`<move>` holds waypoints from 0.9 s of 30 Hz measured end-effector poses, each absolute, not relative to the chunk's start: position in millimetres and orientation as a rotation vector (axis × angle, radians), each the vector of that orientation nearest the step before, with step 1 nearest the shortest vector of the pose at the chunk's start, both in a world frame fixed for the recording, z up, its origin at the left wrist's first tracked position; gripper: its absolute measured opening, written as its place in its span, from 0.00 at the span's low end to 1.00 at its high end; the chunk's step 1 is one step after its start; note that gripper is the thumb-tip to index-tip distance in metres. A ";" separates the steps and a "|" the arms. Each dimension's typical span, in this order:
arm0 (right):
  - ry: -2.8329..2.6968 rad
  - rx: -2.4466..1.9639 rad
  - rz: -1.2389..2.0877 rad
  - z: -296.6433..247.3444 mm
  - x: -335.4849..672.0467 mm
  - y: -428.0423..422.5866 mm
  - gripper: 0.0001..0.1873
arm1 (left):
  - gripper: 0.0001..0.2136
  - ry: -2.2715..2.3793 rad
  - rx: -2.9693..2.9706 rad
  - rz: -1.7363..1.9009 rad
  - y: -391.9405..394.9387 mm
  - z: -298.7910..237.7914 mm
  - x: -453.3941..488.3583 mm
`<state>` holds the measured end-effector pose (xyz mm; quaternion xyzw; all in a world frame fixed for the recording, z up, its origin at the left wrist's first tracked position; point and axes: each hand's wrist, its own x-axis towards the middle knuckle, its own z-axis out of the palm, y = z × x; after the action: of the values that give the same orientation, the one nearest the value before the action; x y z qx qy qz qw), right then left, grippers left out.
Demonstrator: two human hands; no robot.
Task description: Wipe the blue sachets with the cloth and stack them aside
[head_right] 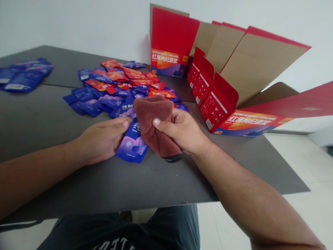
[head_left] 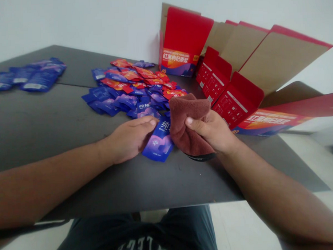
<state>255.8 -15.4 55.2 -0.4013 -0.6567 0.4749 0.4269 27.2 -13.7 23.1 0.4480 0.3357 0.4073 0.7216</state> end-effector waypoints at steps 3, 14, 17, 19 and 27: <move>-1.631 -1.051 1.180 54.7 257.7 -12.0 0.28 | 0.08 0.780 1.004 0.875 -10.0 19.3 25.7; -1.691 -1.002 1.208 53.6 253.2 -14.4 0.25 | 0.09 1.015 1.727 0.867 -6.2 20.3 14.0; -1.837 -1.111 0.870 56.5 259.0 -11.8 0.22 | 0.09 1.025 1.704 0.906 -6.0 20.4 14.2; -1.931 -1.218 0.502 59.5 262.2 -11.8 0.20 | 0.10 1.045 1.710 0.917 -5.5 19.9 13.5; -2.392 -1.179 0.261 65.6 255.3 -20.2 0.14 | 0.10 1.019 1.679 0.922 -3.0 16.2 11.4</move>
<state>255.3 -20.2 65.6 -0.4282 -0.8690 0.0949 0.2292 11.4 -3.0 16.2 0.6841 0.4155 0.3758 0.4670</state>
